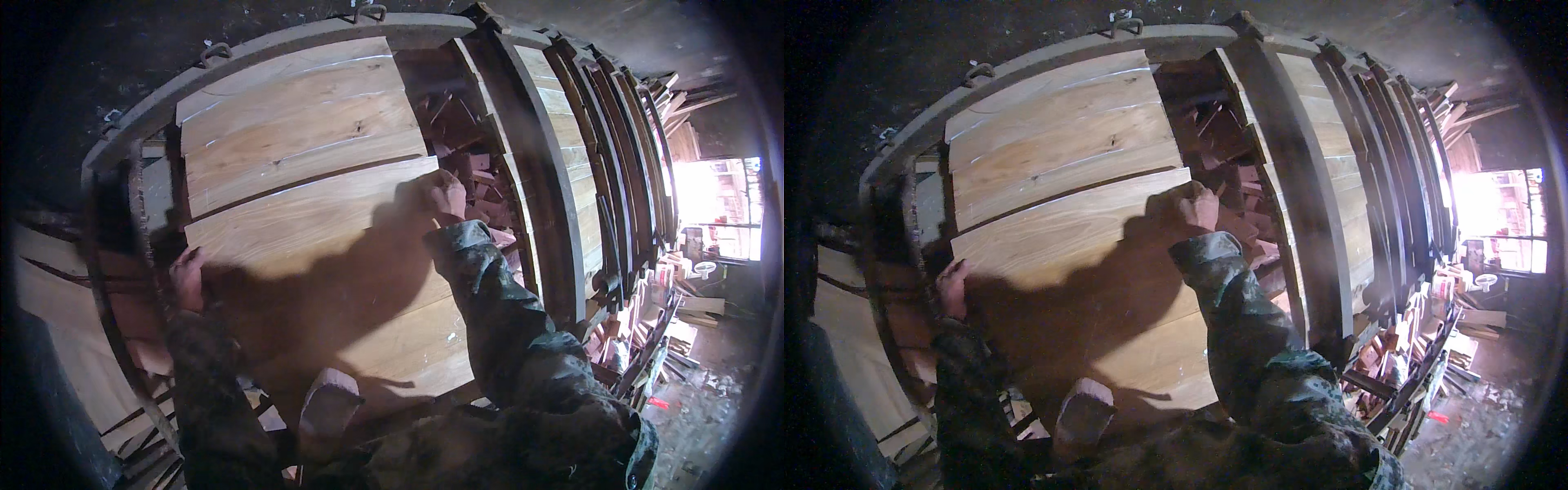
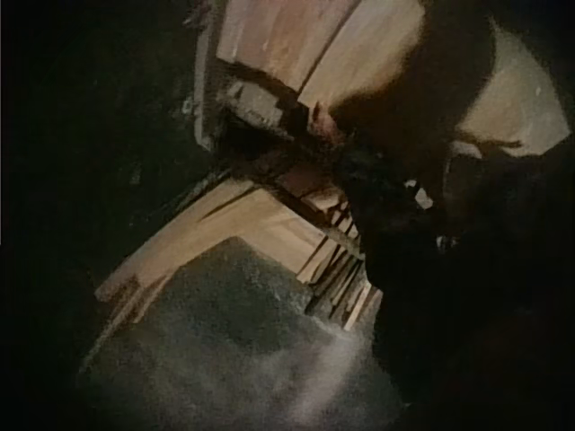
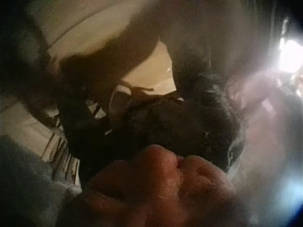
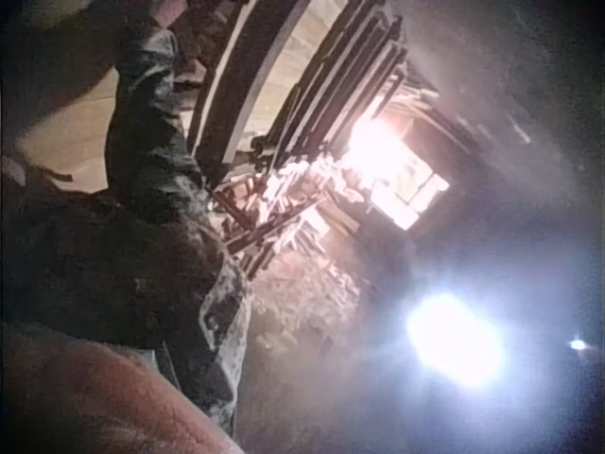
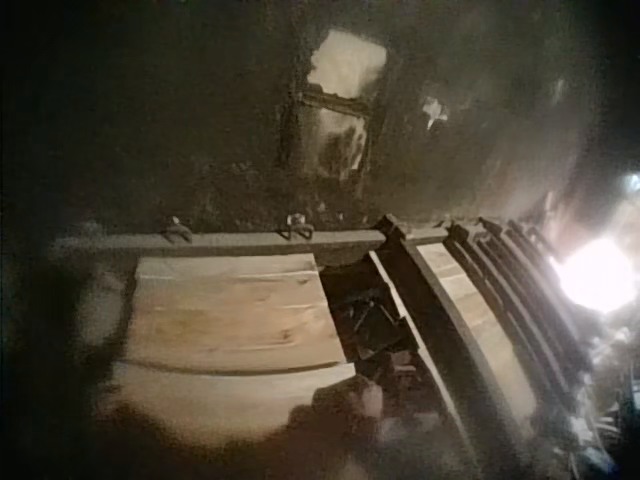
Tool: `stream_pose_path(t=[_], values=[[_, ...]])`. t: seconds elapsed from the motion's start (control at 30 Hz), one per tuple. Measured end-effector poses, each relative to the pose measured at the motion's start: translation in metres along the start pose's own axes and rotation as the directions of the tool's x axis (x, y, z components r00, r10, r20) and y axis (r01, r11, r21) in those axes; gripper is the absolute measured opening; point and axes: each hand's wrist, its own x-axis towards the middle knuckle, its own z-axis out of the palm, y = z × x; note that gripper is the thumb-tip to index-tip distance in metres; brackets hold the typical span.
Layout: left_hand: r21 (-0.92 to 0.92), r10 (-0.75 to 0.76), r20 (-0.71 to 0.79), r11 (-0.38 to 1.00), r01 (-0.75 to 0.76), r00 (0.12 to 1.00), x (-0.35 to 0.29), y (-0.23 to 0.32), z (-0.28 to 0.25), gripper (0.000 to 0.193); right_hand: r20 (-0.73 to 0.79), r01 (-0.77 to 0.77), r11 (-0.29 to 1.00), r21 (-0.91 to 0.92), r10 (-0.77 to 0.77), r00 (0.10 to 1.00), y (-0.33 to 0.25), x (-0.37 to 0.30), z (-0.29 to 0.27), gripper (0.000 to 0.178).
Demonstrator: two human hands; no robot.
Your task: The person repeatedly scoops white glue from a small container and spreads it along the edges of wooden planks on a workbench. The person then places additional planks on top of the glued ones, pressing them into place. The process is repeated multiple times throughout the clip.
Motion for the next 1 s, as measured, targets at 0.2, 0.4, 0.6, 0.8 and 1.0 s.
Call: stream_pose_path(t=[0.2,0.4,0.6,0.8,1.0], values=[[0.421,0.071,-0.034,0.906,-0.050,0.997,0.012,-0.012,0.005,0.048,-0.155,0.042,0.988,-0.147,-0.065,0.986,0.014,0.000,0.024,0.047],[0.191,0.046,-0.114,0.981,-0.024,0.992,-0.012,-0.023,0.016,0.064,-0.125,0.028,1.000,-0.011,-0.029,0.992,-0.004,-0.016,0.021,0.063],[0.086,-0.041,-0.221,0.994,0.062,0.974,-0.036,0.009,0.033,0.078,-0.134,0.090,0.981,0.172,-0.068,0.989,-0.004,-0.015,0.021,0.063],[0.901,0.341,0.180,0.320,-0.294,0.923,-0.069,0.038,0.009,0.045,-0.116,0.169,0.963,0.211,-0.147,0.982,0.012,0.001,0.025,0.033],[0.837,0.306,-0.190,0.547,-0.009,0.933,-0.030,-0.035,-0.005,0.053,0.171,-0.065,0.604,0.794,-0.120,0.978,-0.016,-0.009,0.004,0.013]])
